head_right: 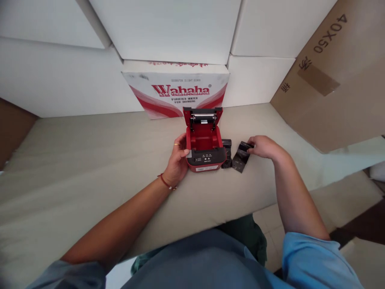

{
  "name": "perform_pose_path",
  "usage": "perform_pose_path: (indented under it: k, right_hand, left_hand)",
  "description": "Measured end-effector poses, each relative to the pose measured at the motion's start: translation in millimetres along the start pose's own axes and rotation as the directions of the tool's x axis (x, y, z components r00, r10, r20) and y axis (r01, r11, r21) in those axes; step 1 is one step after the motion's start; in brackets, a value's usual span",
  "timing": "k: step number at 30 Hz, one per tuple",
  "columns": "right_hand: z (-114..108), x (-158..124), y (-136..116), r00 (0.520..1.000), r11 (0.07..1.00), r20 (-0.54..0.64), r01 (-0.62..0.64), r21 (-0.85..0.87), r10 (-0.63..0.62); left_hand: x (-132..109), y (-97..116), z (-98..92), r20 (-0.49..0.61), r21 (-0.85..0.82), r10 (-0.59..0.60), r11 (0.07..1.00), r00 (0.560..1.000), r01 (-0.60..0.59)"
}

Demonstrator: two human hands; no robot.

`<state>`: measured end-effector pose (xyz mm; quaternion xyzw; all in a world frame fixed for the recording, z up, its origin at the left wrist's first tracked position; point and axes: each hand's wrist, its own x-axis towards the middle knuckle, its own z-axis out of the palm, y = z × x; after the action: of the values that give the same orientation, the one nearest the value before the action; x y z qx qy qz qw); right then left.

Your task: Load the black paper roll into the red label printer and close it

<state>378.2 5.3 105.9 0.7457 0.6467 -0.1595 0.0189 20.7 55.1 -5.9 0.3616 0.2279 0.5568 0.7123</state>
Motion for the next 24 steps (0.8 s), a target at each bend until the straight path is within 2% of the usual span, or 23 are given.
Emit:
perform_pose_path:
  k: [3, 6, 9, 11, 14, 17, 19, 21, 24]
  right_hand:
    - [15.1, 7.4, -13.8, 0.997, 0.998, -0.067, 0.047, 0.038, -0.044]
    - [26.3, 17.4, -43.8, 0.976, 0.988, -0.178, 0.137, 0.065, -0.124]
    - [38.2, 30.6, -74.1, 0.968, 0.976, -0.151, 0.212, 0.052, -0.202]
    - [39.4, 33.6, -82.0, 0.968, 0.974, -0.125, 0.223, 0.043, -0.216]
    - [18.7, 18.8, -64.5, 0.964, 0.964, -0.139, 0.242, 0.108, -0.227]
    - [-25.6, -16.2, -28.3, 0.963, 0.898, -0.152, 0.263, 0.352, -0.223]
    - [-55.6, -40.6, -14.8, 0.97, 0.854, -0.144, 0.24, 0.462, -0.195]
    - [-75.5, -55.6, -20.9, 0.968, 0.777, -0.106, 0.247, 0.578, -0.229]
    - [-79.0, -49.9, -62.8, 0.923, 0.69, -0.031, 0.31, 0.654, -0.384]
  left_hand:
    - [0.0, 0.7, 0.2, 0.004, 0.012, 0.0, 1.0, 1.0, 0.0]
    - [-0.8, 1.7, 0.3, -0.004, 0.02, -0.001, 1.0, 1.0, 0.001]
    - [-1.7, 2.7, 0.2, -0.006, 0.013, -0.01, 1.0, 1.0, 0.01]
    - [-2.0, 3.0, 0.3, 0.0, 0.008, -0.02, 1.0, 1.0, 0.02]
    - [-1.3, 2.4, 0.9, -0.005, -0.004, -0.02, 1.0, 1.0, 0.02]
    - [0.1, 0.3, 1.7, -0.018, -0.022, -0.006, 1.0, 1.0, 0.006]
    - [0.8, -1.3, 1.9, -0.023, -0.032, 0.0, 0.999, 1.0, -0.001]
    - [1.4, -2.7, 1.8, -0.02, -0.036, 0.002, 0.999, 1.0, -0.003]
    - [2.1, -3.8, 1.5, -0.009, -0.039, 0.002, 0.999, 1.0, -0.002]
